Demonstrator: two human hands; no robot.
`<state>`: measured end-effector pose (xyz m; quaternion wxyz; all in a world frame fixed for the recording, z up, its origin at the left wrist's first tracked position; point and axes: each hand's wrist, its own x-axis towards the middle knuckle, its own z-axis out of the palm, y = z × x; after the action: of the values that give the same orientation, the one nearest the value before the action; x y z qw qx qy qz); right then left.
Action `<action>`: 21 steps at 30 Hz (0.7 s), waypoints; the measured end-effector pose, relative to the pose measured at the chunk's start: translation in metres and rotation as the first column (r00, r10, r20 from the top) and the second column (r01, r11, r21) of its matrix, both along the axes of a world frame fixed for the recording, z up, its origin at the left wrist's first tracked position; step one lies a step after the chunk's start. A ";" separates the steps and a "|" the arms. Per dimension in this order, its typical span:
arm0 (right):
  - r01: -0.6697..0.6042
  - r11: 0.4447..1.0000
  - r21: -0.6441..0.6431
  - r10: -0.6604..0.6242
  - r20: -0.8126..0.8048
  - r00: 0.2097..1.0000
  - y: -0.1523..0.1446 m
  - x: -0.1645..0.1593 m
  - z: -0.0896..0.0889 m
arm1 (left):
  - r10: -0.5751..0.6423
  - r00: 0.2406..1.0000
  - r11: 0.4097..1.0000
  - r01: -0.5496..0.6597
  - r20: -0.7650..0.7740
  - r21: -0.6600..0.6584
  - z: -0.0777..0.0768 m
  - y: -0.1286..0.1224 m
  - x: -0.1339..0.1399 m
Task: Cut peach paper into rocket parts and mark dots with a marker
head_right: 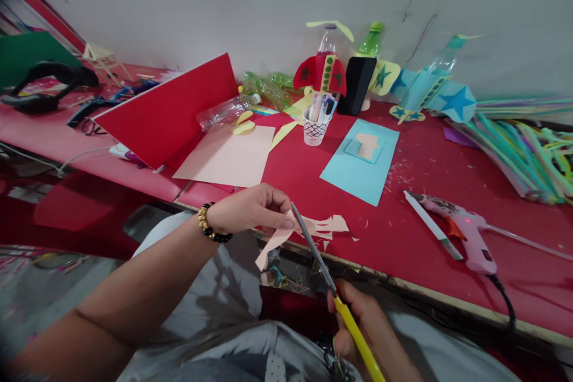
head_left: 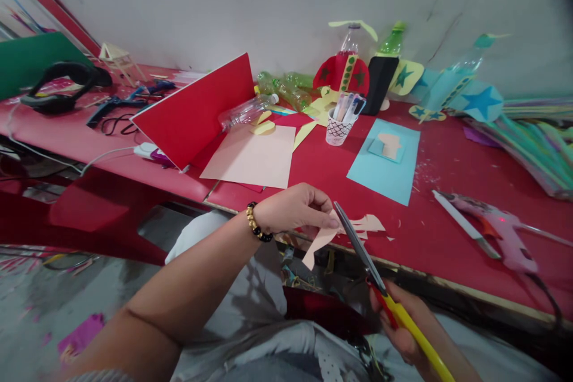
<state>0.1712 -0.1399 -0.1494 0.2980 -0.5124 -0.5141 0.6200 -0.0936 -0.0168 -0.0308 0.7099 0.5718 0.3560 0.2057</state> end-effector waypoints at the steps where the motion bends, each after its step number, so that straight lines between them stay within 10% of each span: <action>1: -0.007 1.000 0.009 0.007 0.003 1.000 -0.001 -0.001 0.007 | 0.021 0.999 1.000 -0.021 0.024 -0.017 -0.002 0.001 0.001; 10: 0.038 0.964 0.264 -0.158 0.447 0.881 0.013 0.011 0.074 | 0.377 0.879 0.901 -0.276 0.292 -0.334 -0.011 0.004 0.009; 15: -0.161 0.878 0.450 -0.277 0.754 0.596 0.042 0.027 0.081 | 0.463 0.842 0.859 -0.349 0.276 -0.376 -0.006 0.004 0.010; 21: -0.309 0.818 0.486 -0.317 0.828 0.463 0.075 0.007 0.083 | 0.520 0.785 0.847 -0.425 0.336 -0.318 0.004 0.005 0.004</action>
<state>0.1783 -0.0654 -0.0665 0.1282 -0.6426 -0.7517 0.0746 -0.0899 -0.0119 -0.0264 0.7534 0.3232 0.3527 0.4512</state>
